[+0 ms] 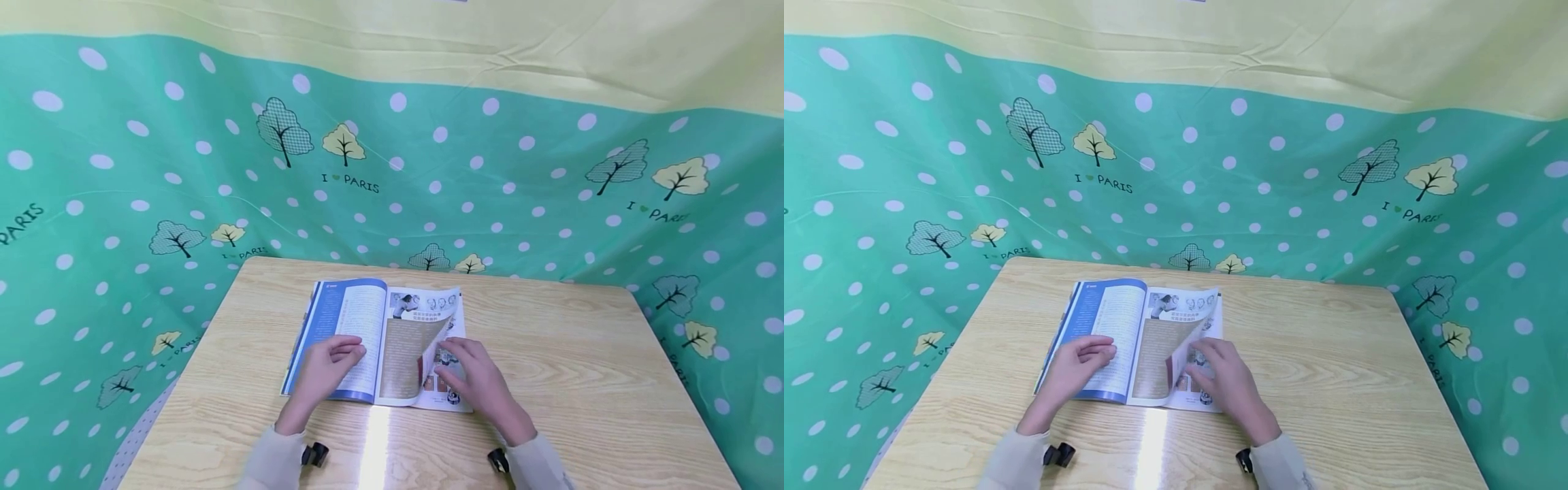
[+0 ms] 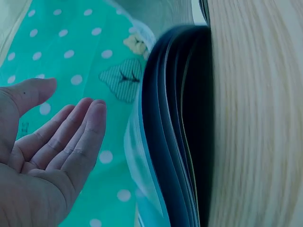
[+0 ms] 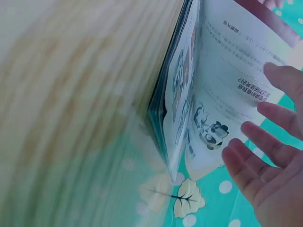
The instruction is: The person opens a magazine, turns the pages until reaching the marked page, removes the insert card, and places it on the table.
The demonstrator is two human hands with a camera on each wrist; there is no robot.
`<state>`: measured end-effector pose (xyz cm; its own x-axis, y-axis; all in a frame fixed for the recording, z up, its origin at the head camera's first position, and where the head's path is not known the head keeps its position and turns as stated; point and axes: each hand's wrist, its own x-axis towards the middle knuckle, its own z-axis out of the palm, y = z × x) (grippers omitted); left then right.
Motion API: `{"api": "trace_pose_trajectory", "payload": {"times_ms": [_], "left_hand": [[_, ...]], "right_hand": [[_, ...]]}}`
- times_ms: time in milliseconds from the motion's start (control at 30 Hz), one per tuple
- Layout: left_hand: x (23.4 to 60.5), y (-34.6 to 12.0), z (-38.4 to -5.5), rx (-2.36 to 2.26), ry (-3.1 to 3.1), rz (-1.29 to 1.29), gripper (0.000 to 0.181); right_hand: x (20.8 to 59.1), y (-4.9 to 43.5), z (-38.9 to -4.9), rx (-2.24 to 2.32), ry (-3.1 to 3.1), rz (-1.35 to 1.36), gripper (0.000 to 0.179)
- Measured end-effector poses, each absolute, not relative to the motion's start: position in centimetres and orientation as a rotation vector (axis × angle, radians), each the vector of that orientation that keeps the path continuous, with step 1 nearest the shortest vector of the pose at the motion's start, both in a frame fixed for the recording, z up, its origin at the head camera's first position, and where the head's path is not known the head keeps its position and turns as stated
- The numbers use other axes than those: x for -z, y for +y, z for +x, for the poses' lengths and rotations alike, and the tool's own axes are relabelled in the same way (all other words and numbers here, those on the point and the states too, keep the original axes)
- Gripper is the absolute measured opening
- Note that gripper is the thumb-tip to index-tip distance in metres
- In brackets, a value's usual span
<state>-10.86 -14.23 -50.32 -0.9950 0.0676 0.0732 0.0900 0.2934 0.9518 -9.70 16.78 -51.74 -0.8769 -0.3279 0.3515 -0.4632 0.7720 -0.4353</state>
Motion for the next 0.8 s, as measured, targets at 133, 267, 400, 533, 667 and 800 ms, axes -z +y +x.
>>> {"api": "trace_pose_trajectory", "payload": {"times_ms": [133,267,400,533,667,800], "left_hand": [[49.5,-13.1,-10.7,1.884,-2.515,-0.143,0.027],[49.3,-12.1,-10.7,1.962,-2.525,-0.094,0.024],[49.9,-11.5,-10.7,2.069,-2.501,-0.158,0.031],[50.2,-11.1,-10.8,2.089,-2.519,-0.236,0.035],[50.4,-10.8,-10.8,2.111,-2.526,-0.259,0.032],[50.5,-10.6,-10.8,2.132,-2.533,-0.24,0.029]], "right_hand": [[51.5,16.0,-9.6,-0.734,-2.857,0.603,0.059],[51.6,15.3,-9.7,-0.713,-2.918,0.639,0.069],[51.7,14.8,-9.8,-0.702,-2.939,0.676,0.072],[51.6,14.3,-9.8,-0.68,-2.953,0.689,0.072],[51.5,14.0,-9.8,-0.674,-2.948,0.697,0.072],[51.5,13.9,-9.8,-0.679,-2.957,0.69,0.072]]}}
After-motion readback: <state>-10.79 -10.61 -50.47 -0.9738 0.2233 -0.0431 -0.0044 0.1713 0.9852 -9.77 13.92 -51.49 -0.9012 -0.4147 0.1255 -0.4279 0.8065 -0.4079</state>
